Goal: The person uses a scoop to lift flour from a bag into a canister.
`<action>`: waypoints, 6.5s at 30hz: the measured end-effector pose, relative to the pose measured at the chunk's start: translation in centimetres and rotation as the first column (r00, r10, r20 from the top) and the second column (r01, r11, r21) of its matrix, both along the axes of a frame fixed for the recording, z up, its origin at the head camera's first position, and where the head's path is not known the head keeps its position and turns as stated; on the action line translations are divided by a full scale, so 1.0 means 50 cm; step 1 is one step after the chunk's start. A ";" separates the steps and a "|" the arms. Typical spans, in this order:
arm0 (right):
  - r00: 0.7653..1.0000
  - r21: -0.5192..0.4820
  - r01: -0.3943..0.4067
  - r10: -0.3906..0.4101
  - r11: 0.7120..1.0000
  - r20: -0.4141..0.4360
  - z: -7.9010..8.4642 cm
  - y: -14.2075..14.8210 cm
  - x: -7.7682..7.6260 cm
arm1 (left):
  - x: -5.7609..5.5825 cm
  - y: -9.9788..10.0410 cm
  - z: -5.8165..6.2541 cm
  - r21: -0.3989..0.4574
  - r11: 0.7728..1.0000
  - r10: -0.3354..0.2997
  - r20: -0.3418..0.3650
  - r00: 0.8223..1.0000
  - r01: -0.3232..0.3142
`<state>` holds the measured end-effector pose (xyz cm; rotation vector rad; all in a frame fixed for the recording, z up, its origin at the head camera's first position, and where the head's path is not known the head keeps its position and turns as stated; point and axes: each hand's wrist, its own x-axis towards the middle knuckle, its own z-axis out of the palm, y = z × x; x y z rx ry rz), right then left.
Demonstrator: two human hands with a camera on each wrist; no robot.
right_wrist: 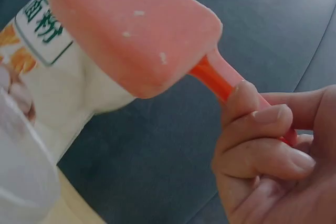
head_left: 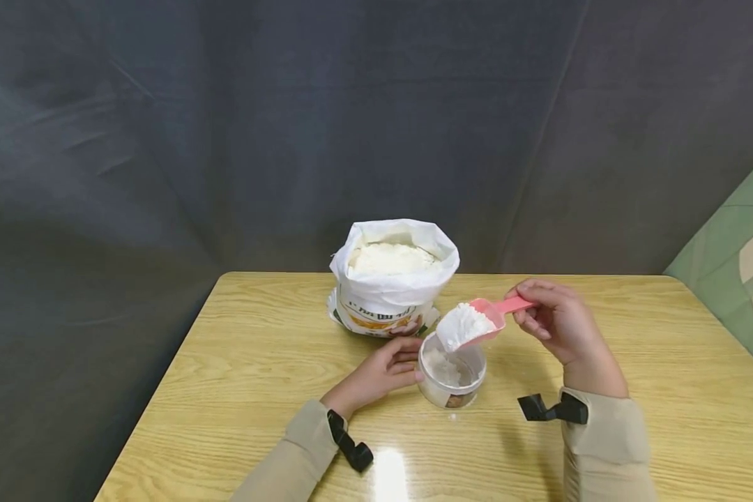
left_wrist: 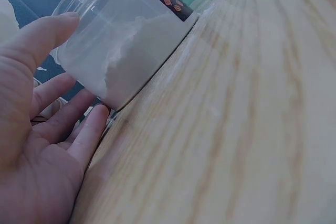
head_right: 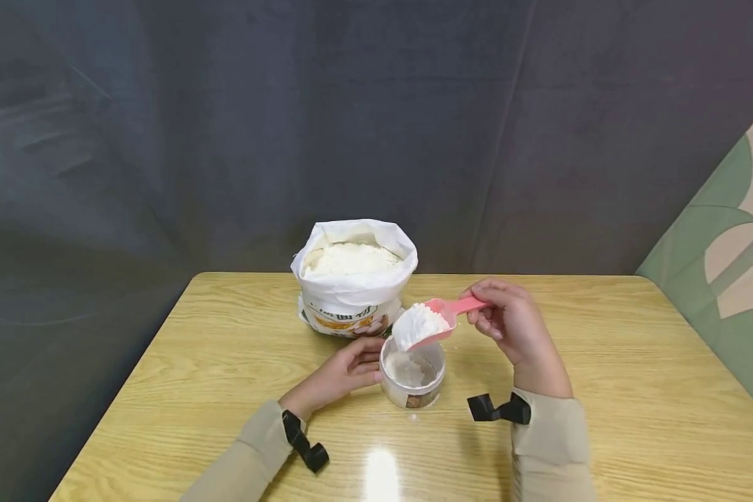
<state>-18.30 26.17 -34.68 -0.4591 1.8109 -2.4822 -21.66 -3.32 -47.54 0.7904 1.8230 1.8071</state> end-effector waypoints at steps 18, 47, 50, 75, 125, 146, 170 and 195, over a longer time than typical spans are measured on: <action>0.985 0.442 0.033 -0.105 0.897 0.139 -0.005 -0.016 -0.012 | 0.003 -0.001 0.006 0.000 1.000 -0.005 -0.004 1.000 0.005; 0.988 0.832 0.149 -0.122 0.535 -0.098 0.032 -0.078 0.014 | 0.002 0.001 0.008 0.008 1.000 0.000 -0.018 1.000 0.000; 0.981 0.853 0.187 -0.137 0.488 -0.137 0.039 -0.083 0.022 | 0.002 0.002 0.007 0.005 1.000 -0.003 -0.021 1.000 0.003; 0.907 0.891 0.387 0.078 0.237 -0.414 0.055 -0.117 0.050 | 0.003 0.000 0.004 0.012 1.000 -0.010 -0.016 1.000 0.010; 0.799 0.610 0.584 -0.246 0.536 -0.548 0.071 -0.054 0.063 | -0.004 -0.004 0.006 0.013 1.000 -0.007 -0.025 1.000 0.007; 0.807 0.013 0.588 -0.585 0.809 -0.087 0.086 -0.079 0.072 | 0.003 -0.003 0.001 0.010 1.000 -0.003 -0.017 1.000 0.003; 0.646 0.321 0.757 -0.578 0.569 -0.499 0.134 -0.143 -0.009 | 0.007 0.004 0.000 -0.006 1.000 0.028 -0.005 1.000 -0.029; 0.771 0.678 0.635 -0.258 0.370 -0.582 0.136 -0.218 -0.095 | 0.004 0.005 0.009 -0.013 1.000 0.027 -0.007 1.000 -0.027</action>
